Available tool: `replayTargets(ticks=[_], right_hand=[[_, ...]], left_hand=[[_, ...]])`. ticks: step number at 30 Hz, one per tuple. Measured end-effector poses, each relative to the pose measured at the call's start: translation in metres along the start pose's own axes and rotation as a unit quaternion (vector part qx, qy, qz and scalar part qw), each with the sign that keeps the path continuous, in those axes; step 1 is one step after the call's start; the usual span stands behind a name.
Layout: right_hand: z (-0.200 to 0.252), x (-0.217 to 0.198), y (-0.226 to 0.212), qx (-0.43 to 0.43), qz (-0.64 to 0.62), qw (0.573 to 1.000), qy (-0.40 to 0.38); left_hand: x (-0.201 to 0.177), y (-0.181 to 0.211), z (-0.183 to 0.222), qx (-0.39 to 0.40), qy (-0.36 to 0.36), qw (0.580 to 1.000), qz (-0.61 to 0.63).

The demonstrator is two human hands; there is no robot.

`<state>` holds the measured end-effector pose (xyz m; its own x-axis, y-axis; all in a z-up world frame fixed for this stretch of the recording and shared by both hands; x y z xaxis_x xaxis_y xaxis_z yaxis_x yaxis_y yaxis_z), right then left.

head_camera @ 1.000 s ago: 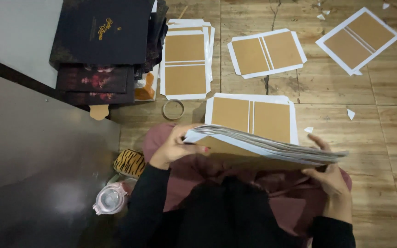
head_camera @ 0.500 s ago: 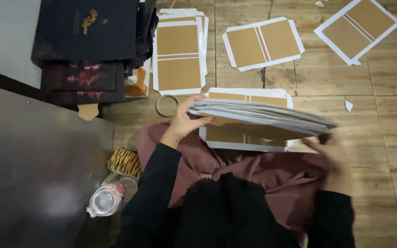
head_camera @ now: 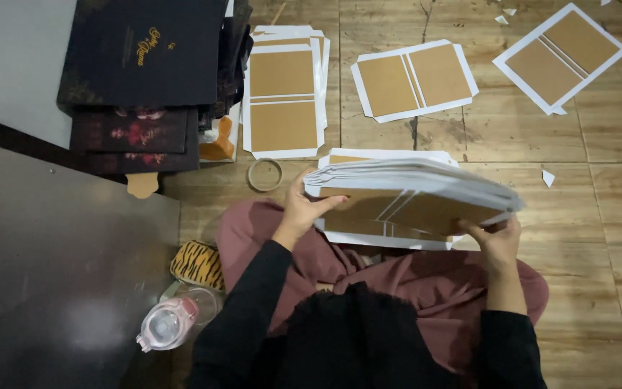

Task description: Sorting and stacking printed cardboard components on the floor of a print shop.

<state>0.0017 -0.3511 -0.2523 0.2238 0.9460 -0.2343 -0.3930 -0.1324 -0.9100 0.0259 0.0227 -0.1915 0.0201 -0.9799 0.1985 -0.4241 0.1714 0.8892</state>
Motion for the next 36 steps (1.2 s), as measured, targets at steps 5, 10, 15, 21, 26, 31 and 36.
replayTargets(ticks=[5,10,15,21,26,31,36], right_hand=[[-0.004,-0.020,0.006,-0.178,-0.087,0.980,0.008],[0.016,-0.011,-0.024,-0.182,-0.130,0.974,-0.034],[0.035,0.011,-0.049,-0.170,-0.141,0.971,-0.088],[0.022,0.006,-0.011,-0.091,-0.091,0.991,-0.046],[0.011,0.012,0.002,-0.069,-0.054,0.994,-0.062],[0.004,0.008,0.021,-0.075,-0.053,0.994,-0.063],[0.048,0.031,-0.057,-0.126,-0.054,0.988,-0.065]], left_hand=[[0.003,0.009,0.006,-0.066,0.037,0.997,0.020],[0.002,0.041,-0.009,-0.049,-0.004,0.998,0.036],[0.013,0.035,-0.011,-0.037,-0.067,0.994,0.071],[0.017,0.040,-0.005,0.006,-0.030,0.999,-0.038],[0.022,0.032,-0.003,0.012,-0.032,0.999,-0.028],[0.023,0.031,0.001,0.005,-0.027,1.000,-0.010],[0.022,0.031,0.001,0.003,-0.024,1.000,-0.005]])
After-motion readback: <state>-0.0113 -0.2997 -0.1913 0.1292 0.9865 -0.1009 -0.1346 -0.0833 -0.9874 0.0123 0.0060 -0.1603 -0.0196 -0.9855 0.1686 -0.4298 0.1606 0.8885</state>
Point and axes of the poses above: each hand's wrist, its own z-axis away from the middle knuckle, its own x-axis out of the palm, y = z × x, the point moved 4 cm from there along -z, towards the middle knuckle, and after that the axes turned 7 degrees about x, right-handed, at the moved point
